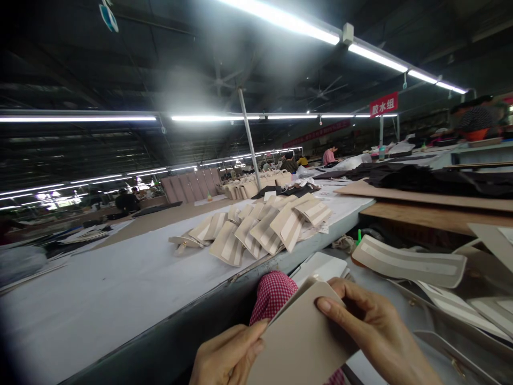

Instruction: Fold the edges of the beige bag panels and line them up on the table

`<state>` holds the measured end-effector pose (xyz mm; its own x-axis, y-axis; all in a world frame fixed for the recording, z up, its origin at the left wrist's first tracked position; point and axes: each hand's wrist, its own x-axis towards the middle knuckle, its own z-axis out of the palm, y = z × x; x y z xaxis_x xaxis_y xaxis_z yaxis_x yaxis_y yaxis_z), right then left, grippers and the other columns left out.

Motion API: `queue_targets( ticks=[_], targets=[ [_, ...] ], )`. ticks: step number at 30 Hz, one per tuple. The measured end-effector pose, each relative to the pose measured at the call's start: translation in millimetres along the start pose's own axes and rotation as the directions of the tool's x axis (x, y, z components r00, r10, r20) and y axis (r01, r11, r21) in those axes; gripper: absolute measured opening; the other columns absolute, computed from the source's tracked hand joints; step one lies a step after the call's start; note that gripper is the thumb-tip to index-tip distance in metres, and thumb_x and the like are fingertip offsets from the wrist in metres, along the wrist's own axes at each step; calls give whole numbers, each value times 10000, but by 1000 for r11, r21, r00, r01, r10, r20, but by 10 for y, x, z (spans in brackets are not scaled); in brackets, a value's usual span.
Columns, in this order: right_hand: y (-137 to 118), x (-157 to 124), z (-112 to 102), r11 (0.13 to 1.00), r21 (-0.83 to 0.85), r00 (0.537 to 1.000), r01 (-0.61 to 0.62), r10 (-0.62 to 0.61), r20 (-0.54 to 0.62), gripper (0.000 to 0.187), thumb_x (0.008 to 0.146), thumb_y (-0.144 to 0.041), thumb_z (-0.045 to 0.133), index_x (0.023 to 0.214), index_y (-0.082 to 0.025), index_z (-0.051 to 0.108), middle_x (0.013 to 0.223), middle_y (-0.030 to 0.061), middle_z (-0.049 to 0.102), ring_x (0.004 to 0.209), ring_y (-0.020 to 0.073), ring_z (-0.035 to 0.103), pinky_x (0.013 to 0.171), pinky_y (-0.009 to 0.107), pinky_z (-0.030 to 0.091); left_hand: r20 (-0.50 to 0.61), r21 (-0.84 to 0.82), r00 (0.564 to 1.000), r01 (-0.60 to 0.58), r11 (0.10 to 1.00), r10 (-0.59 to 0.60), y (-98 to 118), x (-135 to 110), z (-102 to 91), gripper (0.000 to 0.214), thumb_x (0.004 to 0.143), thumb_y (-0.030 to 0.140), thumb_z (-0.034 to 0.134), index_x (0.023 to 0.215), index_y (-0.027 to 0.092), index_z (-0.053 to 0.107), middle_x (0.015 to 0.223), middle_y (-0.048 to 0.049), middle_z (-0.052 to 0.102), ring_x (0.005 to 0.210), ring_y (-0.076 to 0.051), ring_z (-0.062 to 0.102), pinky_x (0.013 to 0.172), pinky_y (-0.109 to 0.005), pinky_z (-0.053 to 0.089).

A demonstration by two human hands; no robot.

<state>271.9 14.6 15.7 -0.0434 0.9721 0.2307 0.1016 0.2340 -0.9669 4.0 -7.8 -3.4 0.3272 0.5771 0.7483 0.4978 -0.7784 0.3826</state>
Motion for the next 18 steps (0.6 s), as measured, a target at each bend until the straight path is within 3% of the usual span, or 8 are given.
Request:
queue_targets(
  ticks=[4, 12, 18],
  targets=[
    [-19, -3, 2, 1000, 24, 1000, -9, 9, 12, 520, 839, -707, 765, 721, -221, 622, 750, 5, 574, 693, 183, 559, 579, 261, 509, -39, -13, 999, -13, 1000, 13, -8, -1, 70, 315, 1029, 62, 515, 1116, 42, 817, 688, -95, 739, 560, -148, 695, 556, -172, 563],
    [-50, -73, 73, 979, -108, 985, 170, -167, 41, 554, 906, -695, 711, 668, -210, 592, 693, -7, 553, 649, 148, 521, 568, 217, 463, -89, -68, 996, -1, 998, -5, 2, 81, 215, 296, 1004, 32, 546, 1140, 93, 801, 790, -98, 803, 682, -166, 780, 679, -169, 608],
    [-133, -112, 167, 984, -110, 989, 143, -140, 40, 655, 853, -797, 683, 622, -199, 552, 657, 8, 537, 610, 150, 508, 521, 224, 440, -111, -70, 994, -26, 997, 18, 52, 102, 290, 277, 1027, 90, 545, 1114, 117, 806, 727, -78, 771, 600, -164, 740, 595, -185, 598]
  ],
)
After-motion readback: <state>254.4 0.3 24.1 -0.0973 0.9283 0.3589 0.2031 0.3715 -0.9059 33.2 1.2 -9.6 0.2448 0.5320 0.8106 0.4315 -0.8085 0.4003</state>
